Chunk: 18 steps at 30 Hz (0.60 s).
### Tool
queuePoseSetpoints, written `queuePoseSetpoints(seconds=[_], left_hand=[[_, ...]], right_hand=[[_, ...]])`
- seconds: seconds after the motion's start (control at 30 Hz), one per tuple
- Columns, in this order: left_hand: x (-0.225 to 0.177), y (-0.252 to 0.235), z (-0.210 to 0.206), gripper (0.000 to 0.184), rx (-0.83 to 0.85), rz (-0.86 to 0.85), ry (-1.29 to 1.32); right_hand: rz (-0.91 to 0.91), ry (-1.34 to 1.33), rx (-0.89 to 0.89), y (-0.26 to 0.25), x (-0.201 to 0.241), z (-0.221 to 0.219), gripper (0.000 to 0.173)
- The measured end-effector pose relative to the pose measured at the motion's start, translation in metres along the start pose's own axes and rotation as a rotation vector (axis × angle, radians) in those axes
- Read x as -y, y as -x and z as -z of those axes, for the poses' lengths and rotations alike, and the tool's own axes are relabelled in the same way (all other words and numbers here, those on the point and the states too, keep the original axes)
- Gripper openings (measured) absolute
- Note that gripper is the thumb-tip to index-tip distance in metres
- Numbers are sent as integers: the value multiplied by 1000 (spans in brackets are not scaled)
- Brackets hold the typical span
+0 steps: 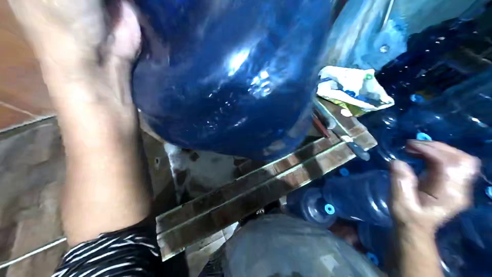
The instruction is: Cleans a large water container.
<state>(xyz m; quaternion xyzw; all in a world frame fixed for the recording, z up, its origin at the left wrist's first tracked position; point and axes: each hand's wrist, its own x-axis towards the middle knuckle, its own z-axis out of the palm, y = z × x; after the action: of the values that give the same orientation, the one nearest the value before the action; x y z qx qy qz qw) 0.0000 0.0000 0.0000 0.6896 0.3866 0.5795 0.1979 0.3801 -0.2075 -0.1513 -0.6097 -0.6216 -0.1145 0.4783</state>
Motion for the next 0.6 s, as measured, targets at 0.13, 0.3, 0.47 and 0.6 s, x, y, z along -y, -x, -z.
queuePoseSetpoints(seconds=[0.13,0.3,0.47,0.6], left_hand=[[48,2,5,45,-171,98,26],[187,98,-19,81,-288,271,-150],[258,144,-50,80,-304,549,-136],[257,137,-62,74,-118,724,-100]], right_hand=[[-164,-55,413,18,-20,-101,34],[-222,-131,867,66,6,-158,34],[-173,-335,924,73,4,-169,30],[-194,-326,912,56,-22,-179,30]])
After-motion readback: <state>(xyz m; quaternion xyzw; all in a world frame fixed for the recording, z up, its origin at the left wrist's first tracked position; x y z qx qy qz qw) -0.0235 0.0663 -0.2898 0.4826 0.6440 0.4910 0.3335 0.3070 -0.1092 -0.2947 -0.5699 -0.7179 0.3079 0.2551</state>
